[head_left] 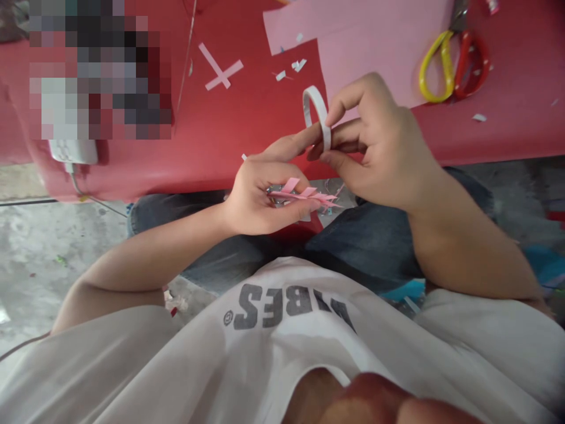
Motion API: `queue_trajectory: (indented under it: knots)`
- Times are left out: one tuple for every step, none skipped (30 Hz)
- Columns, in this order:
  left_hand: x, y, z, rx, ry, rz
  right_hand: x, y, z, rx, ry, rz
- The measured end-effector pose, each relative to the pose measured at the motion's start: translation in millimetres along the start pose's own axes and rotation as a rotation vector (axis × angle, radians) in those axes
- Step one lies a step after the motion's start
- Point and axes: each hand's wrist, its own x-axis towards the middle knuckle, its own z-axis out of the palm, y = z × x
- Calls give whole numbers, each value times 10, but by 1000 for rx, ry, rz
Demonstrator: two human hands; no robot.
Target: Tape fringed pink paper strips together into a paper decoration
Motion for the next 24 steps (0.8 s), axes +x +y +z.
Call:
queue_trajectory:
  knots:
    - [-5,-7,1,18,-6,-1,-8,-19,5,-7,2,27]
    - [-10,-17,0,36,-10,-4,-15,-39,11,-18,7,45]
    - [-14,-29,-3,50,-17,-3,-21,-59,17,-36,14,52]
    - [-18,-43,-6,61,-22,7,-25,-75,23,-57,23,50]
    - [-22,-57,-10,71,-26,21,-27,-85,30,-81,34,44]
    - [-26,-69,-14,80,-30,33,-26,-89,37,-104,45,33]
    - [-30,-79,-15,88,-30,39,-24,-87,44,-123,54,21]
    - [-33,-85,-15,93,-30,42,-21,-81,51,-139,62,10]
    - [-36,-88,-13,96,-28,36,-17,-73,56,-148,69,-2]
    - [-38,-88,-9,94,-27,28,-14,-64,61,-146,68,-9]
    - [-39,-86,-3,89,-25,18,-11,-56,63,-136,65,-14]
    - [-40,-83,4,82,-21,14,-8,-50,64,-122,59,-16]
    - [-39,-81,12,76,-20,12,-7,-46,63,-115,57,-20]
    - [-37,-79,20,68,-19,19,-6,-44,62,-124,60,-24]
    - [-35,-77,27,57,-16,22,-5,-41,62,-150,70,-27]
    - [-31,-74,33,44,-12,18,-4,-38,62,-185,86,-31]
    - [-27,-70,37,32,-7,7,-3,-33,64,-214,102,-35]
    - [-24,-65,39,21,-5,-1,-2,-27,69,-222,109,-33]
    - [-21,-58,40,14,-2,-23,-1,-19,75,-206,107,-27]
    - [-19,-52,39,11,1,-38,1,-11,83,-173,97,-19]
    - [-18,-46,37,10,-3,-50,3,-3,90,-140,84,-17]
    - [-18,-41,35,8,-5,-49,5,2,97,-118,72,-20]
    - [-19,-39,33,-1,-1,-46,7,6,101,-111,59,-24]
    - [-20,-37,31,-15,9,-46,9,7,103,-115,52,-30]
